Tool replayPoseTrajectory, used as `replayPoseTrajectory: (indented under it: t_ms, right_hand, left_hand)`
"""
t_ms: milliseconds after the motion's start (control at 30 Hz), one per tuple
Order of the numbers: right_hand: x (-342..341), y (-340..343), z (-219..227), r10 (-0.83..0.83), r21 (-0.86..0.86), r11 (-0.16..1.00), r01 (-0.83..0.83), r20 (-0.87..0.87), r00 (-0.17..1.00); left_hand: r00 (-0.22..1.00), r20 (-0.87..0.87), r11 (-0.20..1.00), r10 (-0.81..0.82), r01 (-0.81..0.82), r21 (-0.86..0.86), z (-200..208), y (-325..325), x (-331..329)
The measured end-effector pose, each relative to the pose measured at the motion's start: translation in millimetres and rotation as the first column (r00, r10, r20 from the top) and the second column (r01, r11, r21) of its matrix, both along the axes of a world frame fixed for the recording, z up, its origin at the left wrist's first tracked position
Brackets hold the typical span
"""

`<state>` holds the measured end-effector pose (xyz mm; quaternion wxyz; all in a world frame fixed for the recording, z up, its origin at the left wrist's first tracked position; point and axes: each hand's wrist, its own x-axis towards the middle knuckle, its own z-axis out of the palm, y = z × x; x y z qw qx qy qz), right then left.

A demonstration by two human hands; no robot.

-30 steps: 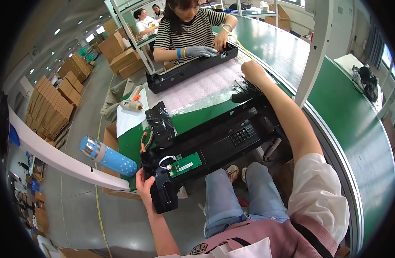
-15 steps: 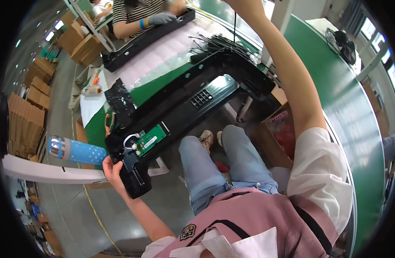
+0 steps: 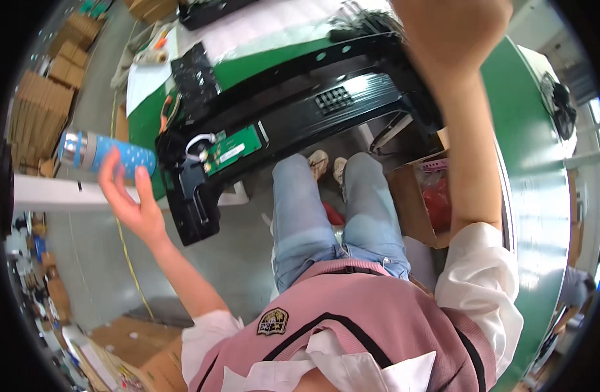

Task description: Assembling electronic components by inserting a circuit board into a plastic housing and connecting wiring harnesses.

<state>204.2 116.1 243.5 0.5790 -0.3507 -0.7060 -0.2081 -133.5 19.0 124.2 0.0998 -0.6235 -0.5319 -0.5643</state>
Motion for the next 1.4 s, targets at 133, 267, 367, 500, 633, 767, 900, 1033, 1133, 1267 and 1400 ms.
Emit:
replayPoseTrajectory:
  t_ms: [133,267,367,500,633,767,900,1033,1133,1267,1400]
  right_hand:
    - [-56.7,-24.4,-42.9,0.557,0.048,0.806,-0.589,0.271,0.785]
    - [-86.1,-28.0,-66.1,0.792,-0.085,0.595,-0.799,-0.103,0.601]
    - [-88.0,-47.3,-90.0,0.615,-0.298,0.369,-0.880,-0.632,0.472]
    - [-71.2,-50.4,-93.1,0.382,-0.441,-0.080,-0.894,-0.842,0.381]
    - [-70.0,-46.6,-94.2,0.391,-0.562,-0.251,-0.788,-0.804,0.448]
    - [-87.5,-45.0,-116.7,0.600,-0.703,0.302,-0.644,-0.385,0.701]
    - [-110.2,-55.6,-130.4,0.467,-0.617,0.723,-0.311,0.105,0.878]
    - [-118.3,-46.1,-153.3,0.505,-0.628,0.714,-0.308,0.158,0.849]
    - [-115.1,-32.2,-158.7,0.528,-0.685,0.648,-0.333,0.088,0.845]
    - [-104.3,-12.1,-172.6,0.405,-0.761,0.624,-0.178,0.121,0.906]
    - [-102.6,-5.7,-184.3,0.293,-0.765,0.643,0.032,0.285,0.913]
  left_hand:
    - [0.885,-0.446,0.977,-0.132,0.192,0.093,60.9,19.5,78.6]
    - [0.834,-0.357,0.907,-0.420,0.377,-0.188,56.6,9.3,70.1]
    - [0.812,-0.504,0.955,-0.294,0.271,-0.122,54.7,9.1,55.0]
    - [0.799,-0.558,0.973,-0.226,0.214,-0.088,49.4,9.5,48.7]
    - [0.791,-0.542,0.959,-0.284,0.243,-0.147,37.6,9.6,48.7]
    - [0.784,-0.520,0.940,-0.340,0.280,-0.193,30.5,9.0,57.3]
    - [0.760,-0.582,0.956,-0.288,0.193,-0.222,17.4,11.9,57.5]
    - [0.713,-0.628,0.937,-0.313,0.122,-0.328,8.1,13.3,44.0]
    - [0.682,-0.623,0.891,-0.382,0.093,-0.444,5.1,17.8,20.8]
    - [0.617,-0.629,0.796,-0.472,-0.009,-0.605,-4.0,27.8,4.3]
    - [0.544,-0.680,0.736,-0.492,-0.159,-0.659,-13.8,34.9,-0.5]
